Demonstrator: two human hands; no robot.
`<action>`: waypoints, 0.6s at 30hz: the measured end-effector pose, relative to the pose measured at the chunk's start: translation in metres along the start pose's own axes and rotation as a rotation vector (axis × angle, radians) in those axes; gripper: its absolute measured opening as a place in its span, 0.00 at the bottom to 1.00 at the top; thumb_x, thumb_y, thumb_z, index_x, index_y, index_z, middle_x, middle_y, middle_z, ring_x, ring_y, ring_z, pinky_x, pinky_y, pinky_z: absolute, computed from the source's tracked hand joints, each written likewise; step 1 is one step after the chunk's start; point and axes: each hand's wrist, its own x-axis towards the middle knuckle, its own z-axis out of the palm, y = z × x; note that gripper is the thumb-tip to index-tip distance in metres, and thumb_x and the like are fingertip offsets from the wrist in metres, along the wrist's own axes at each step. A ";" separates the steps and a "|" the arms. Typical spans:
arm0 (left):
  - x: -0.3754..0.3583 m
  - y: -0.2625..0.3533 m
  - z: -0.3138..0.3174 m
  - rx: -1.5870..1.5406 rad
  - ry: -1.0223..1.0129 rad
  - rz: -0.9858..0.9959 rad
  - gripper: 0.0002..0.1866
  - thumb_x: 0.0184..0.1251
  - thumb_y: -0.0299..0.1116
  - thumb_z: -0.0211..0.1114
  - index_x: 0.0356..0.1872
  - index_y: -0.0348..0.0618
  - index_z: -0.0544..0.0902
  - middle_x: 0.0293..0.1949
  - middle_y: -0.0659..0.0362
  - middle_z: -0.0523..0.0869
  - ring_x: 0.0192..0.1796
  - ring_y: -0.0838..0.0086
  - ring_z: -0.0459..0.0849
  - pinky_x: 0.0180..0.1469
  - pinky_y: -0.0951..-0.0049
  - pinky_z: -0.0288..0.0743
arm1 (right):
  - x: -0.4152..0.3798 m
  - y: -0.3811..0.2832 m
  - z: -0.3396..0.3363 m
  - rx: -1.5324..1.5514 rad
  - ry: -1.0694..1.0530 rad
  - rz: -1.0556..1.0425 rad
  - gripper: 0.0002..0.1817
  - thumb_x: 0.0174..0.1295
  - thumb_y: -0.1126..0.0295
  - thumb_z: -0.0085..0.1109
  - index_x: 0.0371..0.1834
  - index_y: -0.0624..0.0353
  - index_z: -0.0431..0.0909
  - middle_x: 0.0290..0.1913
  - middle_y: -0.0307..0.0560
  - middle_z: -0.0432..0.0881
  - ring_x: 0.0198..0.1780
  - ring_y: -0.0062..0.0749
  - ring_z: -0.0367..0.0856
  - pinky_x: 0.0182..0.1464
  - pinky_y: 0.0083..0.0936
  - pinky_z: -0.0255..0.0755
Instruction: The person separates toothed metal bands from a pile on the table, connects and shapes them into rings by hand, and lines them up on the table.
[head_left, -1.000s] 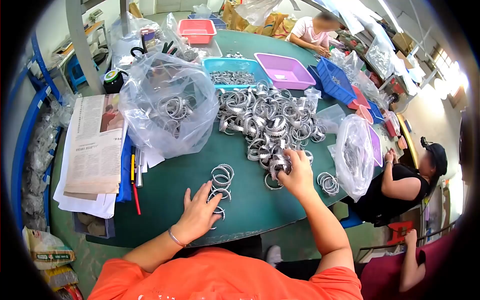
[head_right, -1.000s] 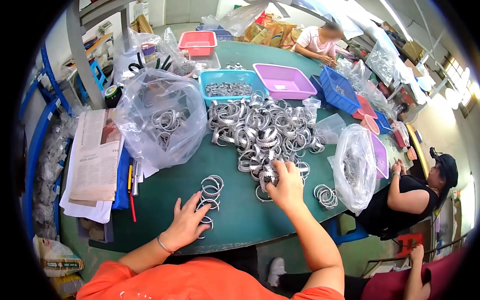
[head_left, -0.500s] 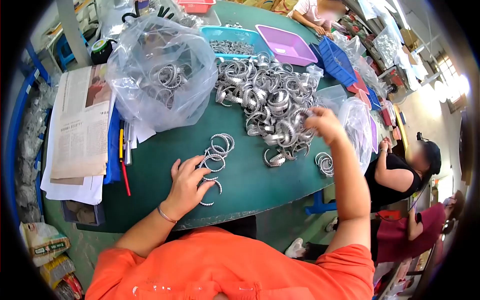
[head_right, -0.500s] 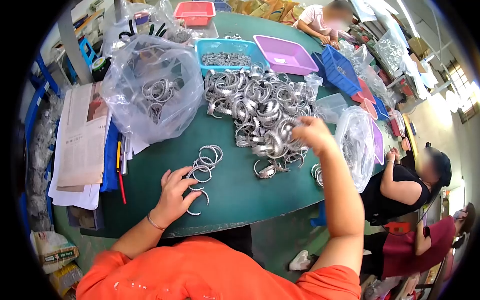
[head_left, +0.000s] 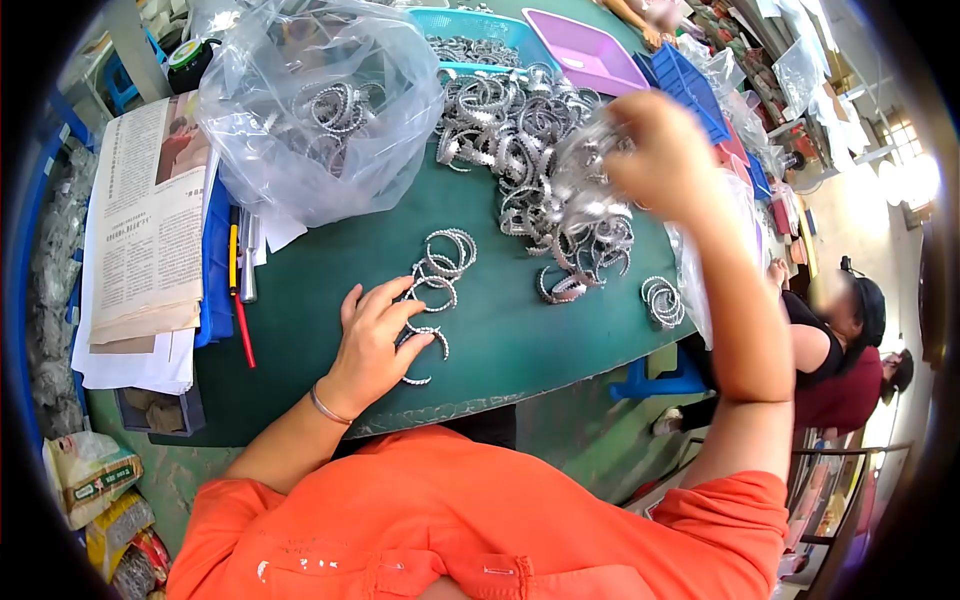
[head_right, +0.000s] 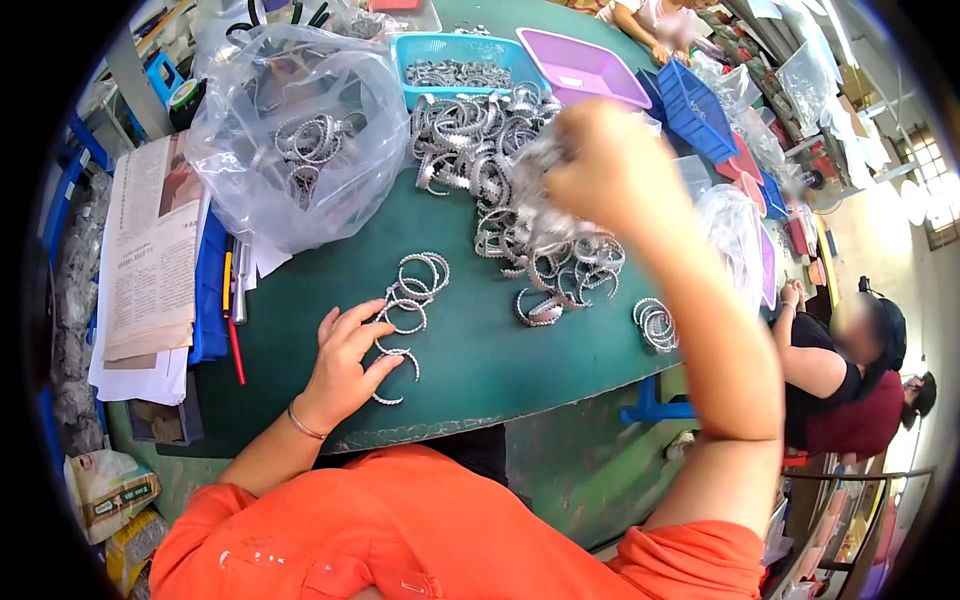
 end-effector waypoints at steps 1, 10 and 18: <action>0.000 0.002 -0.002 -0.003 -0.001 -0.001 0.20 0.46 0.31 0.71 0.43 0.41 0.79 0.55 0.53 0.75 0.57 0.61 0.73 0.64 0.52 0.53 | -0.014 -0.020 0.017 -0.067 -0.022 -0.058 0.11 0.40 0.72 0.59 0.28 0.67 0.77 0.33 0.56 0.79 0.37 0.46 0.79 0.38 0.36 0.73; 0.003 0.003 0.000 -0.004 0.028 -0.046 0.39 0.43 0.31 0.74 0.60 0.40 0.66 0.60 0.51 0.71 0.62 0.57 0.69 0.65 0.55 0.54 | -0.088 -0.062 0.134 -0.235 0.023 -0.290 0.20 0.50 0.70 0.53 0.45 0.72 0.74 0.56 0.59 0.69 0.59 0.54 0.65 0.54 0.46 0.63; 0.004 0.004 -0.002 -0.023 0.079 -0.003 0.36 0.45 0.29 0.73 0.58 0.38 0.67 0.60 0.50 0.71 0.61 0.57 0.70 0.64 0.63 0.58 | -0.061 0.053 0.084 0.251 0.459 0.103 0.08 0.46 0.76 0.59 0.32 0.62 0.75 0.33 0.51 0.77 0.39 0.44 0.76 0.42 0.34 0.71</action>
